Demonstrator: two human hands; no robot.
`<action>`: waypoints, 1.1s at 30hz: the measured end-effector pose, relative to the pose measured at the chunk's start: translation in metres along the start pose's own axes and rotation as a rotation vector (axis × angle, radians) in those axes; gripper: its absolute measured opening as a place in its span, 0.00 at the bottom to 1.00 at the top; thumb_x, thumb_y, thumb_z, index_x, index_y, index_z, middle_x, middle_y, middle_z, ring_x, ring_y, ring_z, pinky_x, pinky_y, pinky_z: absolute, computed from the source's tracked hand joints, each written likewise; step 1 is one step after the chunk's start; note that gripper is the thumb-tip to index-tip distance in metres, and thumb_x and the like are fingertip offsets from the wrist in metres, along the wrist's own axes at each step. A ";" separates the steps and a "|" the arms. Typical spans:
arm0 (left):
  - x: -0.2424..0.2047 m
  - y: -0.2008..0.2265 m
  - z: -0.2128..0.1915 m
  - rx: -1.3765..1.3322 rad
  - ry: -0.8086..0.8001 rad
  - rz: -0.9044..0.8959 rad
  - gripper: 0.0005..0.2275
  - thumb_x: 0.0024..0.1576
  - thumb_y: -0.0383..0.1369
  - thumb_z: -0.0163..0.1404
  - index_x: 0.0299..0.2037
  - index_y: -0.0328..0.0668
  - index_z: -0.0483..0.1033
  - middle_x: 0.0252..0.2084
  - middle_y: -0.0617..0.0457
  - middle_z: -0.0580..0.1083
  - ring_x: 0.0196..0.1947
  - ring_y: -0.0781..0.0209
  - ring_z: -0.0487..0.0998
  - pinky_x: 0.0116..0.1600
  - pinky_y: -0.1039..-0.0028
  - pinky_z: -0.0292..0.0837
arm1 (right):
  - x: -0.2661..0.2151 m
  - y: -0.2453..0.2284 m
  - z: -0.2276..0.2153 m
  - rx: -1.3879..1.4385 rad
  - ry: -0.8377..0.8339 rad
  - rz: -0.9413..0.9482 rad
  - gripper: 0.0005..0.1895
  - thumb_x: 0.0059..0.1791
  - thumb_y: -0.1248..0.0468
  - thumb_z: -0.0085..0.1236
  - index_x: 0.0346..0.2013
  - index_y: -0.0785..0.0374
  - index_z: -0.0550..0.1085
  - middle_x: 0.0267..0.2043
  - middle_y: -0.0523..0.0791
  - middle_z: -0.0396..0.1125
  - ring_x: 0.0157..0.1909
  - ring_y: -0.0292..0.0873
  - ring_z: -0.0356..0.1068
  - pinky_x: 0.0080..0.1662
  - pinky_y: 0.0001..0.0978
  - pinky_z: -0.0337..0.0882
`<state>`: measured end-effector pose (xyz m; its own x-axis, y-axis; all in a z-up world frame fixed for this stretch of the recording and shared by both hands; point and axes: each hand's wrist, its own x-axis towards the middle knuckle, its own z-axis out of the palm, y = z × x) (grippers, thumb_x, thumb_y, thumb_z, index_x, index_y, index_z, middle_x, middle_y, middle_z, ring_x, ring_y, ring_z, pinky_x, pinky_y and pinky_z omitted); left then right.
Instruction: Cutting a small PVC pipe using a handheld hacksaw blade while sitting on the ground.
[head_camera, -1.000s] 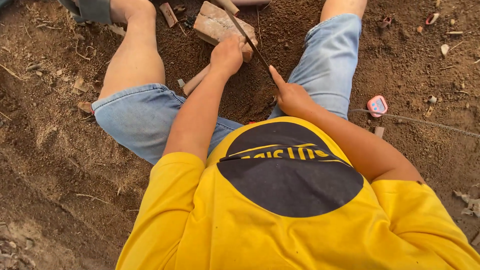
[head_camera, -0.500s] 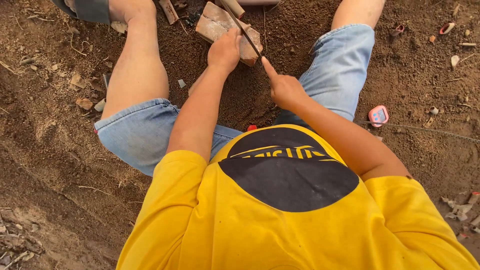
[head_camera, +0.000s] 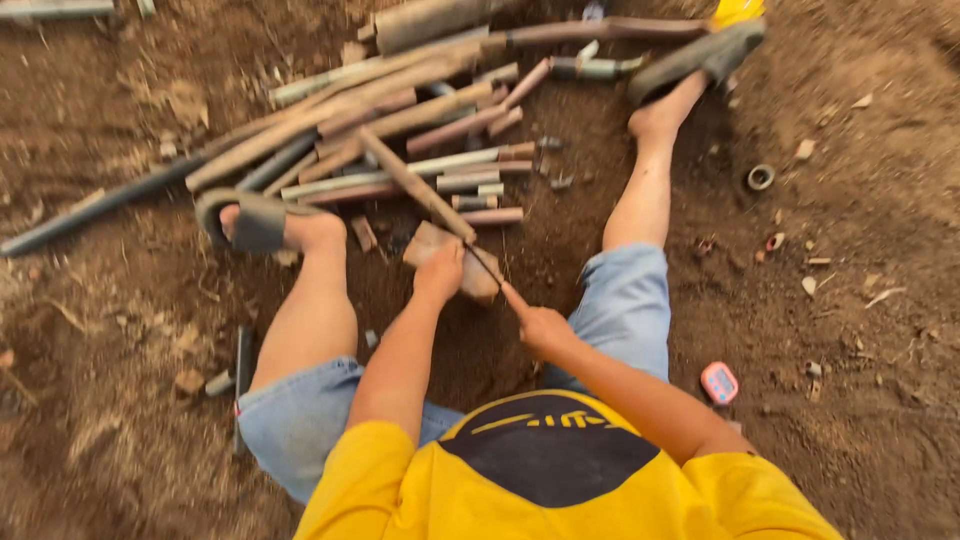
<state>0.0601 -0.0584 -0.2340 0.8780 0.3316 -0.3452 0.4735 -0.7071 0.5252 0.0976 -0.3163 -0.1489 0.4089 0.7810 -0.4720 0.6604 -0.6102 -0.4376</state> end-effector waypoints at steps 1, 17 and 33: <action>0.002 0.001 -0.001 0.006 0.022 0.020 0.16 0.74 0.41 0.30 0.50 0.43 0.70 0.46 0.38 0.77 0.49 0.42 0.83 0.55 0.54 0.80 | 0.004 0.001 0.001 -0.011 0.028 -0.001 0.50 0.52 0.75 0.47 0.85 0.56 0.38 0.30 0.58 0.73 0.31 0.56 0.76 0.39 0.46 0.75; 0.016 0.056 -0.044 0.190 -0.198 0.096 0.17 0.65 0.49 0.46 0.52 0.47 0.74 0.50 0.38 0.81 0.57 0.36 0.82 0.62 0.46 0.74 | -0.011 -0.013 -0.037 0.056 0.177 0.005 0.44 0.52 0.80 0.43 0.82 0.66 0.42 0.23 0.49 0.68 0.22 0.43 0.63 0.30 0.36 0.63; -0.012 0.075 -0.039 0.059 -0.088 -0.124 0.15 0.60 0.43 0.50 0.49 0.48 0.85 0.48 0.43 0.84 0.57 0.42 0.83 0.62 0.51 0.77 | -0.038 -0.042 -0.053 0.076 0.124 0.077 0.36 0.58 0.74 0.39 0.82 0.64 0.46 0.25 0.51 0.68 0.23 0.45 0.63 0.29 0.39 0.61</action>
<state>0.0880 -0.0910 -0.1599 0.8021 0.3645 -0.4730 0.5709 -0.7006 0.4282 0.0876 -0.3137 -0.0724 0.5343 0.7391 -0.4103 0.5761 -0.6735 -0.4630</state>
